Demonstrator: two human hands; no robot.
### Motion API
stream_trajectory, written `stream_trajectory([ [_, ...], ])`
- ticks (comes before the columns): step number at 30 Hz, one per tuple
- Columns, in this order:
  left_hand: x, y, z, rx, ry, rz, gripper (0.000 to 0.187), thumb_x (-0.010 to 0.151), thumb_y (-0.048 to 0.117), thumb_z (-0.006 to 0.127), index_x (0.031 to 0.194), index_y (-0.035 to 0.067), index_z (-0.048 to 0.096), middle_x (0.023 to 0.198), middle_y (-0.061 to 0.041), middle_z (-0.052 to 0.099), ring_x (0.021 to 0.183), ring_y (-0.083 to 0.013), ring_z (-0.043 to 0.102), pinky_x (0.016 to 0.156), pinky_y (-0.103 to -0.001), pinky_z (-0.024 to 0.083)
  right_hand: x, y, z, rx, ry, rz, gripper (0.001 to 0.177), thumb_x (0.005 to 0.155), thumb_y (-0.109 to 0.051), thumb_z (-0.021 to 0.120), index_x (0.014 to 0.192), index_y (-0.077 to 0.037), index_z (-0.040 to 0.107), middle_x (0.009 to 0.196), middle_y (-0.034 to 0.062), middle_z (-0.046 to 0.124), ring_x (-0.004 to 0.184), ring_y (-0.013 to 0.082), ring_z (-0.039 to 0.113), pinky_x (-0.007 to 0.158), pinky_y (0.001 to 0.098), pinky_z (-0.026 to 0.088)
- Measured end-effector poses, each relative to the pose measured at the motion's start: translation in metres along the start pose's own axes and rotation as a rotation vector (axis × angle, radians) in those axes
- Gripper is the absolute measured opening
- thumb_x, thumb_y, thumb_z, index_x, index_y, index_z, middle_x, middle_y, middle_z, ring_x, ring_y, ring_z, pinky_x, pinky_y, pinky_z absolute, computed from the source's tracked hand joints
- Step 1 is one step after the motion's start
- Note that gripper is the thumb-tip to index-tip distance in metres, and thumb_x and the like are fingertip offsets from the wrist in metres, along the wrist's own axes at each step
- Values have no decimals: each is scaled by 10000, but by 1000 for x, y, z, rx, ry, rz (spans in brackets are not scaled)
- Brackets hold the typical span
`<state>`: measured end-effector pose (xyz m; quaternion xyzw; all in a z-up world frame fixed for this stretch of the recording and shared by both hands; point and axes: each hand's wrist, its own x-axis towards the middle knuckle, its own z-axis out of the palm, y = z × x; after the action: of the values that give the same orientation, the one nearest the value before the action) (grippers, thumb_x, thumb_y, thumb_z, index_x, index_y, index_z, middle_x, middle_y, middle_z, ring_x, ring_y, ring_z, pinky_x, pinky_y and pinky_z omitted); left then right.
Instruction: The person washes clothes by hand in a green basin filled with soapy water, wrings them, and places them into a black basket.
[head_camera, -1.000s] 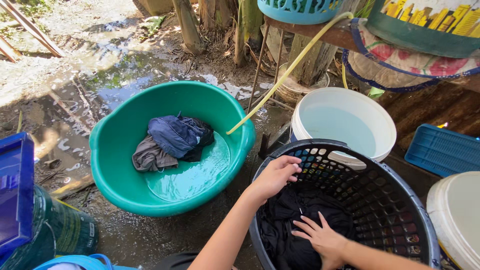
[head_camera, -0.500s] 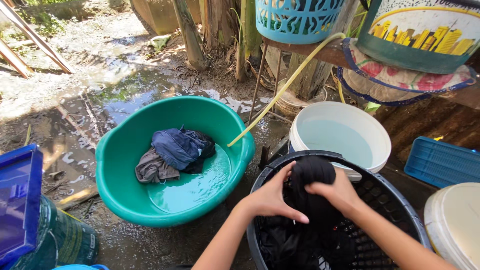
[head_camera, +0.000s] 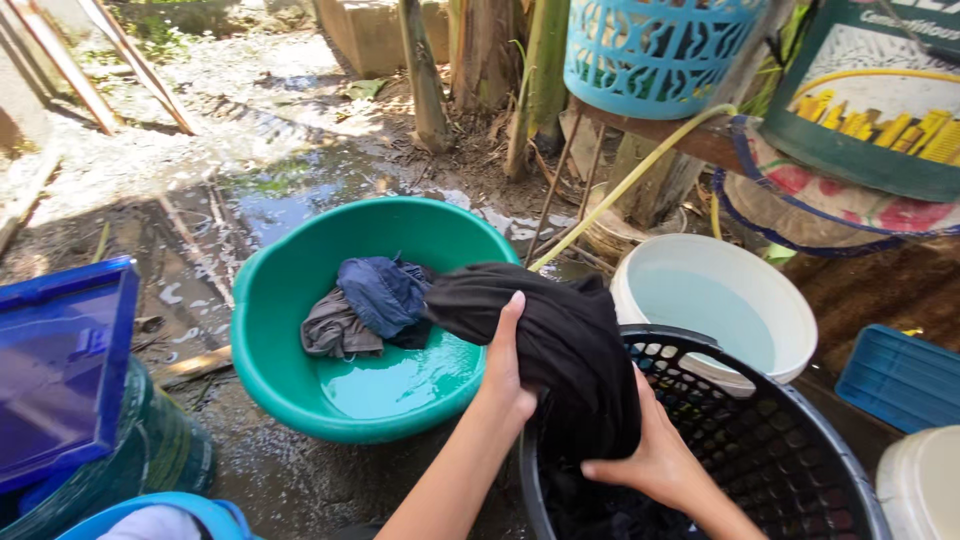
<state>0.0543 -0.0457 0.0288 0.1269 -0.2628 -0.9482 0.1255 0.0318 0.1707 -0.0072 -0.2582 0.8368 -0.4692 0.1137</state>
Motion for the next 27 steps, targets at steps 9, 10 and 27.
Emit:
stream_trajectory([
  [9,9,30,0,-120,-209,-381,1188,694,1012,352,1513,169,522,1515,-98,568,1392,-344,490,1145,-526,333,82,-58,-2,514,421,-325,301,929,19,675,1227,20,631,1137,86,723,1035,186,653,939,339,524],
  [10,12,43,1,77,-153,-423,1181,678,1028,273,1518,234,514,1531,-70,550,1417,-346,449,1159,-536,269,90,-71,-3,769,377,-355,220,993,6,660,1203,16,595,1127,70,706,1025,172,658,935,348,536],
  [27,67,227,-214,-282,496,29,858,815,765,505,1429,169,568,1483,-56,596,1370,-323,531,1123,-624,336,310,-78,241,46,-83,-316,815,644,-46,875,1354,-56,475,1231,176,551,1095,303,584,898,403,529],
])
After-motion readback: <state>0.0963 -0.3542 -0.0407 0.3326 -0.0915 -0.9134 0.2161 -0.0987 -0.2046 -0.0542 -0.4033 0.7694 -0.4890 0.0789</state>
